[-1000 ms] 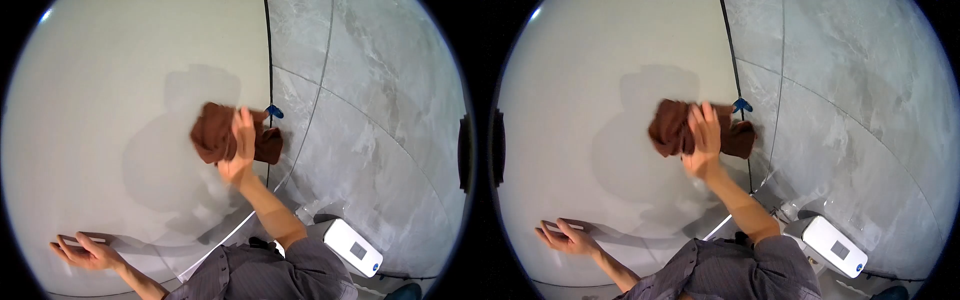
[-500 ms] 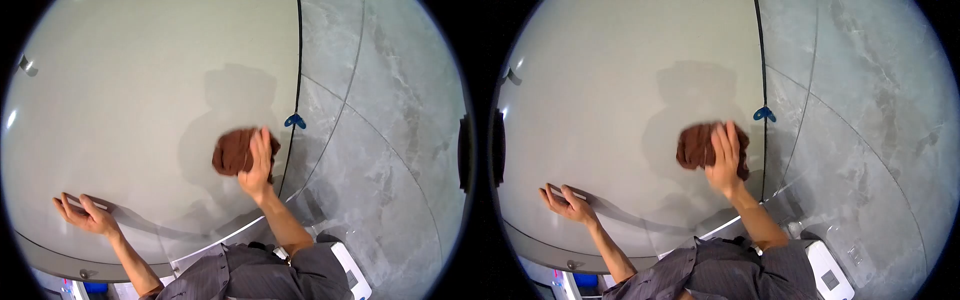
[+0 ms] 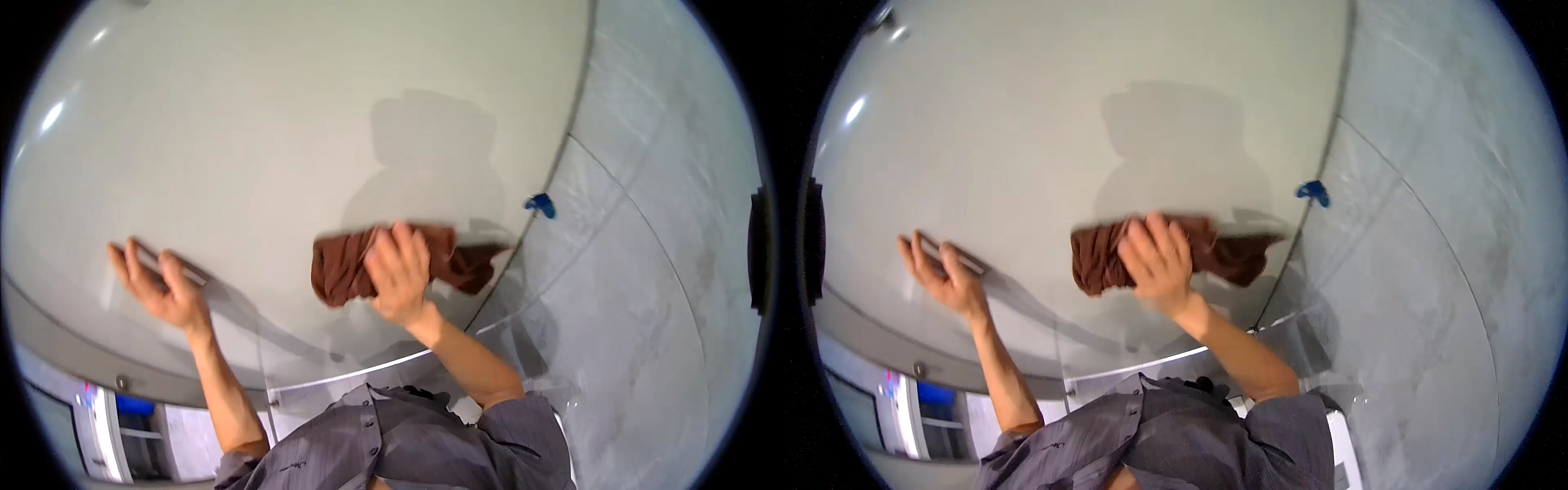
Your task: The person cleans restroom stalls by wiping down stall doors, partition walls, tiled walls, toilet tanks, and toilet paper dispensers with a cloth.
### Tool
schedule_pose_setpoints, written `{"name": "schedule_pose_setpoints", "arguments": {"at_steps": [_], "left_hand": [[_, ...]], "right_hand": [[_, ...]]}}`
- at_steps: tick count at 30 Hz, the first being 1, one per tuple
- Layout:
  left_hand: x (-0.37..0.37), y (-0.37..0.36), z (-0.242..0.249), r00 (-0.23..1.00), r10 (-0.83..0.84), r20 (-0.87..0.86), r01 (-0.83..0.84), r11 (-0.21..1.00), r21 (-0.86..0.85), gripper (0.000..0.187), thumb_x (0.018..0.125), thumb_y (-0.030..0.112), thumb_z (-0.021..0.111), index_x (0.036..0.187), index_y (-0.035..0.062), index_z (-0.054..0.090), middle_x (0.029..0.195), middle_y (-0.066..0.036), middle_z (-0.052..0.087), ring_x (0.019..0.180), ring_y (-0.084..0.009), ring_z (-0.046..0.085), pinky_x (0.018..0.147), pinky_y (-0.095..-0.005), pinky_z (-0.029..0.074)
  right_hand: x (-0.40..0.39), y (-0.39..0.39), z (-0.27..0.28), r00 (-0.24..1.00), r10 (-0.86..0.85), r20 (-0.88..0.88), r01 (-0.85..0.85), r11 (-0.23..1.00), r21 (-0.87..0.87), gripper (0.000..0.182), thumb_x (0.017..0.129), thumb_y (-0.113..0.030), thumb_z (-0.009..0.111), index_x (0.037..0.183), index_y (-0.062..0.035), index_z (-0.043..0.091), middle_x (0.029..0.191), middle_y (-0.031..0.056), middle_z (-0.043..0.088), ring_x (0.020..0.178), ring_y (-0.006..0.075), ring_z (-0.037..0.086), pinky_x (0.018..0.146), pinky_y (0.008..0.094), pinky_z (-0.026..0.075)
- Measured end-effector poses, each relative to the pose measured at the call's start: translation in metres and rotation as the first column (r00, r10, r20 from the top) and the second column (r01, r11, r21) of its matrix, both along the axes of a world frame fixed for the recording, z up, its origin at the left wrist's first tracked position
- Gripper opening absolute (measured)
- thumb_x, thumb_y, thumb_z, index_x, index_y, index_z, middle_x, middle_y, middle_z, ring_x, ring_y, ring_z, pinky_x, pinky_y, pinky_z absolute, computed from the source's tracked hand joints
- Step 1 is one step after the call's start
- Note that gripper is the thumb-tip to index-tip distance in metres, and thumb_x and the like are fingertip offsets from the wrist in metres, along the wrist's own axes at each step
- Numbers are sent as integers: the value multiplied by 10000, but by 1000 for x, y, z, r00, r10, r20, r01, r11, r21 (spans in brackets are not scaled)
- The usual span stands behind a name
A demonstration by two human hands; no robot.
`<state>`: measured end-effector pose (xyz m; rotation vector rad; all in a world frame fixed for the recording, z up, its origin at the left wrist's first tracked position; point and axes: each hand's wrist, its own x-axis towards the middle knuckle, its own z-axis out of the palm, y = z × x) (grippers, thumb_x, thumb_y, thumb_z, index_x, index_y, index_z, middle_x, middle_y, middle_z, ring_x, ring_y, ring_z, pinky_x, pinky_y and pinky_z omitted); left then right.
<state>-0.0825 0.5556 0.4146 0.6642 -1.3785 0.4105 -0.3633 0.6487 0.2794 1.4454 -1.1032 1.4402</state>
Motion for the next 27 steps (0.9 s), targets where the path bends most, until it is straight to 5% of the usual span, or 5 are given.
{"name": "schedule_pose_setpoints", "arguments": {"at_steps": [2,8,15,19,27], "left_hand": [[6,2,-6,998,51,38,-51,999,3,463,985,46,592,1440,-15,540,1642,-209,331,1494,-319,374,1188,-412,336],[2,30,-36,958,77,277,-102,992,79,493,900,-12,653,1389,-3,591,1590,-230,418,1494,-383,383,1208,-470,327],[34,56,-77,950,61,306,-136,964,230,434,894,-14,661,1327,0,624,1532,-193,502,1465,-380,426,1189,-469,361],[83,85,-97,948,230,219,-284,923,260,406,893,7,676,1296,-2,630,1510,-187,519,1432,-381,458,1176,-465,375],[205,155,-146,655,752,68,-723,599,344,427,891,92,682,1307,21,618,1522,-180,472,1469,-403,371,1190,-527,307]], "right_hand": [[31,-2,-33,967,90,-238,-54,987,151,375,877,-125,634,1245,-94,696,1372,110,651,1324,340,590,894,391,562],[58,-23,-24,846,376,-379,-284,918,278,355,863,-80,635,1205,-109,726,1295,54,703,1211,275,679,506,239,487],[88,-50,81,837,319,-444,-309,946,98,396,858,-99,633,1248,-79,695,1353,96,655,1286,323,624,537,274,495],[120,-49,135,924,234,-301,-235,971,34,524,755,48,588,1241,-95,723,1355,95,659,1296,419,565,788,394,557],[187,-76,68,791,369,-488,-371,923,97,380,914,-87,585,1281,-44,671,1391,128,616,1331,392,551,1015,548,451]]}}
